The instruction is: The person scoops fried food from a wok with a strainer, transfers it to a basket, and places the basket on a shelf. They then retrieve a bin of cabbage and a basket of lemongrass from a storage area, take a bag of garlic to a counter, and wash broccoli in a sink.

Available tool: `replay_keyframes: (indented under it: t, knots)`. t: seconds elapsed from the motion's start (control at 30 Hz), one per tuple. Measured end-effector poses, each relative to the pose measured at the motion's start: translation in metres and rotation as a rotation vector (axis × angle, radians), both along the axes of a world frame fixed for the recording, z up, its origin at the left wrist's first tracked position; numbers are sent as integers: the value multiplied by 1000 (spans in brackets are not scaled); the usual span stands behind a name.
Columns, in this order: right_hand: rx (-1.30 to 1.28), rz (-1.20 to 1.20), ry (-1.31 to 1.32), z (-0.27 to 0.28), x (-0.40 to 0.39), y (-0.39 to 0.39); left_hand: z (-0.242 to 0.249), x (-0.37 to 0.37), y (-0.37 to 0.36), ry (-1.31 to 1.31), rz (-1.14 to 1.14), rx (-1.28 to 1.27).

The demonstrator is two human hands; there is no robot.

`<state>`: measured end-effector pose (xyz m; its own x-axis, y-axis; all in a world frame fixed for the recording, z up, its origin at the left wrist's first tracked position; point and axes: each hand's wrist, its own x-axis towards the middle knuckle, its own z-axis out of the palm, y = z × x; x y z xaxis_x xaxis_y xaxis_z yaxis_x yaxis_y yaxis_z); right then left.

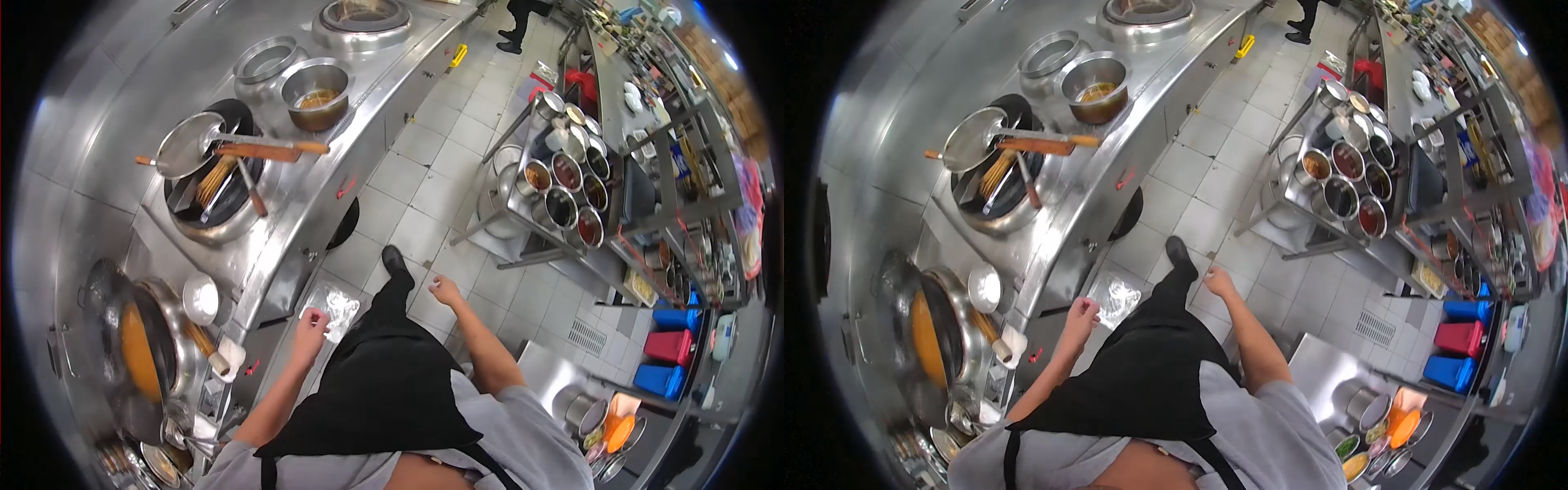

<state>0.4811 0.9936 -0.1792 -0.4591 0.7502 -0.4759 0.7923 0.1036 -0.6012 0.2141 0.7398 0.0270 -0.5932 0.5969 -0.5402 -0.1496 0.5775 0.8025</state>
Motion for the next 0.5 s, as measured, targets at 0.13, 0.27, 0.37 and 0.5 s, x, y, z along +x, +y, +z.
replay_keyframes:
  t: [0.13, 0.27, 0.37, 0.5]
  knots:
    - [149, 75, -94, -35, 18, 70, 9, -25, 115, 56, -51, 66]
    - [-356, -53, -186, 3, 3, 155, 36, -57, 206, -77, -5, 186]
    - [-254, -132, -113, 1, -12, 214, 55, -79, 255, 0, -38, 239]
    - [-349, -277, 76, 8, -65, 319, 78, -102, 304, -11, 78, 256]
